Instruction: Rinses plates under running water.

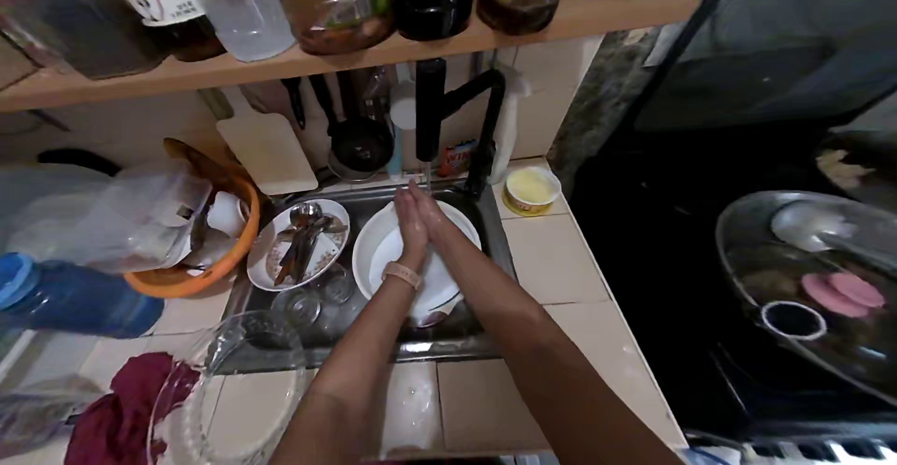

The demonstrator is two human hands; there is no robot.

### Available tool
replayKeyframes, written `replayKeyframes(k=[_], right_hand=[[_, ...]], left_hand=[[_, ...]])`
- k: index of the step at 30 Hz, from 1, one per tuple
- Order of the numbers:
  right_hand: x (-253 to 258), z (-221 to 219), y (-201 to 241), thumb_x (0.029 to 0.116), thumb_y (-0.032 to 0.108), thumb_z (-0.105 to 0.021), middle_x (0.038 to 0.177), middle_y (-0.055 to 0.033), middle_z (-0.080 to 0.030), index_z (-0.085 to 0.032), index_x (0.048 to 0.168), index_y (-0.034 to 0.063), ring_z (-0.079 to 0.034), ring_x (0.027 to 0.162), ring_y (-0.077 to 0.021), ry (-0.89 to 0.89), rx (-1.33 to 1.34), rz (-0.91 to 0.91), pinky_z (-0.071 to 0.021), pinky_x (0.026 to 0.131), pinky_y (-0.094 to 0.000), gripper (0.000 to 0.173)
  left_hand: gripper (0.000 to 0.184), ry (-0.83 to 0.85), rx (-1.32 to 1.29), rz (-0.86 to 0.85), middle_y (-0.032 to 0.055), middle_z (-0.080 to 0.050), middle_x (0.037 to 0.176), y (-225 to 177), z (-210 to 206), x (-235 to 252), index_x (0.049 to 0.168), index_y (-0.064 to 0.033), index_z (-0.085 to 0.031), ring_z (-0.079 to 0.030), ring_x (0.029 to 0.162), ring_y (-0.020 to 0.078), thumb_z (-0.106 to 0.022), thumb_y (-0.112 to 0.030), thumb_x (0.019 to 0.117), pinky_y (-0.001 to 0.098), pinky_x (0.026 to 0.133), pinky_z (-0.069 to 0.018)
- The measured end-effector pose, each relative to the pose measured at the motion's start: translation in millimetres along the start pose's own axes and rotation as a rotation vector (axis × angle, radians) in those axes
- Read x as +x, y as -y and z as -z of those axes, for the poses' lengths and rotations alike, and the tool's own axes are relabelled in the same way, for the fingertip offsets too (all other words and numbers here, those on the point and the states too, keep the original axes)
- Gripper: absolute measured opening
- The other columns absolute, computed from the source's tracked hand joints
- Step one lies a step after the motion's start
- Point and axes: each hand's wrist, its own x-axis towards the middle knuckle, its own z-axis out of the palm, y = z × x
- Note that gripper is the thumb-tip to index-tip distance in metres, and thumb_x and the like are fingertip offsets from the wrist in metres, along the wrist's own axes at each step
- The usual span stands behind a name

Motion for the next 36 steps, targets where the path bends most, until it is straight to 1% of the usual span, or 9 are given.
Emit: replayKeyframes(k=[3,5,9,12,17,21,28,31,36], right_hand=[[-13,14,-22,0.1130,0.041,-0.013,0.144,-0.0174,-0.053,-0.041,0.151,0.0018,-0.054,0.128,-0.0194,-0.018,-0.126,0.058,-0.0425,0.109,-0.0376,0.061],[-8,66,-61,0.1136,0.041,-0.016,0.141,-0.0315,-0.053,-0.040,0.148,-0.0095,-0.057,0.128,-0.0329,0.257,-0.419,0.327,-0.0499,0.105,-0.0450,0.066],[-48,97,-43,0.1092,0.020,-0.048,0.138,-0.0227,-0.063,-0.062,0.136,-0.0051,-0.059,0.131,-0.0357,0.304,-1.381,0.478,-0.0425,0.113,-0.0531,0.039],[-63,153,-44,0.1032,0.018,-0.057,0.138,-0.0235,-0.062,-0.070,0.125,-0.0034,-0.055,0.135,-0.0394,0.259,-1.620,0.795,-0.0387,0.117,-0.0529,0.033],[-74,274,-26,0.1083,0.033,-0.044,0.158,-0.0208,-0.044,-0.056,0.144,-0.0018,-0.033,0.152,-0.0382,0.080,-1.633,0.552,-0.0174,0.127,-0.0522,0.051],[-98,337,-20,0.1075,0.045,-0.044,0.165,-0.0222,-0.029,-0.039,0.156,-0.0005,-0.021,0.156,-0.0387,0.008,-1.693,0.270,-0.0120,0.128,-0.0522,0.067],[-192,332,-60,0.1019,0.046,-0.054,0.167,-0.0247,-0.021,-0.027,0.158,-0.0075,-0.014,0.158,-0.0364,0.070,-1.702,0.202,-0.0073,0.129,-0.0516,0.082],[-232,324,-90,0.0980,0.066,-0.042,0.166,-0.0272,-0.024,-0.030,0.157,-0.0086,-0.018,0.156,-0.0412,0.014,-1.657,0.229,-0.0117,0.127,-0.0560,0.096],[-246,221,-141,0.0902,0.078,-0.046,0.163,-0.0316,-0.027,-0.029,0.156,-0.0117,-0.021,0.154,-0.0453,-0.057,-1.516,0.205,-0.0131,0.127,-0.0568,0.112]], left_hand=[[0.062,0.083,0.029,0.160,0.0151,-0.019,0.170,-2,11,-3,0.163,-0.0120,-0.022,-0.026,0.153,0.0325,-0.025,-0.046,0.1122,0.0526,0.122,-0.0268],[0.062,0.078,0.017,0.095,0.0168,-0.032,0.165,15,9,4,0.159,-0.0086,-0.032,-0.037,0.148,0.0318,-0.031,-0.047,0.1111,0.0512,0.118,-0.0350],[0.055,0.138,0.022,0.205,0.0195,-0.054,0.143,-10,4,19,0.140,0.0016,-0.051,-0.054,0.128,0.0263,-0.025,-0.039,0.1135,0.0442,0.107,-0.0438],[0.048,0.269,0.027,0.355,0.0137,-0.061,0.130,-30,-6,28,0.138,0.0011,-0.051,-0.062,0.109,0.0142,-0.025,-0.032,0.1146,0.0302,0.095,-0.0494],[0.043,0.561,0.246,0.389,0.0144,-0.060,0.131,-30,-7,49,0.143,-0.0028,-0.049,-0.063,0.106,0.0160,-0.035,-0.030,0.1134,0.0313,0.091,-0.0510],[0.041,0.530,0.280,0.407,0.0143,-0.060,0.131,-26,-1,54,0.143,-0.0043,-0.050,-0.063,0.106,0.0159,-0.038,-0.029,0.1128,0.0309,0.091,-0.0515],[0.043,0.473,0.240,0.434,0.0127,-0.060,0.132,-21,6,54,0.143,-0.0050,-0.049,-0.063,0.106,0.0158,-0.034,-0.032,0.1134,0.0317,0.090,-0.0514],[0.044,0.462,0.178,0.448,0.0109,-0.060,0.128,-21,7,53,0.142,-0.0045,-0.049,-0.064,0.103,0.0145,-0.031,-0.034,0.1138,0.0304,0.088,-0.0528],[0.043,0.405,0.096,0.464,0.0098,-0.062,0.125,-19,10,51,0.141,-0.0054,-0.049,-0.065,0.100,0.0142,-0.032,-0.035,0.1136,0.0300,0.086,-0.0539]])
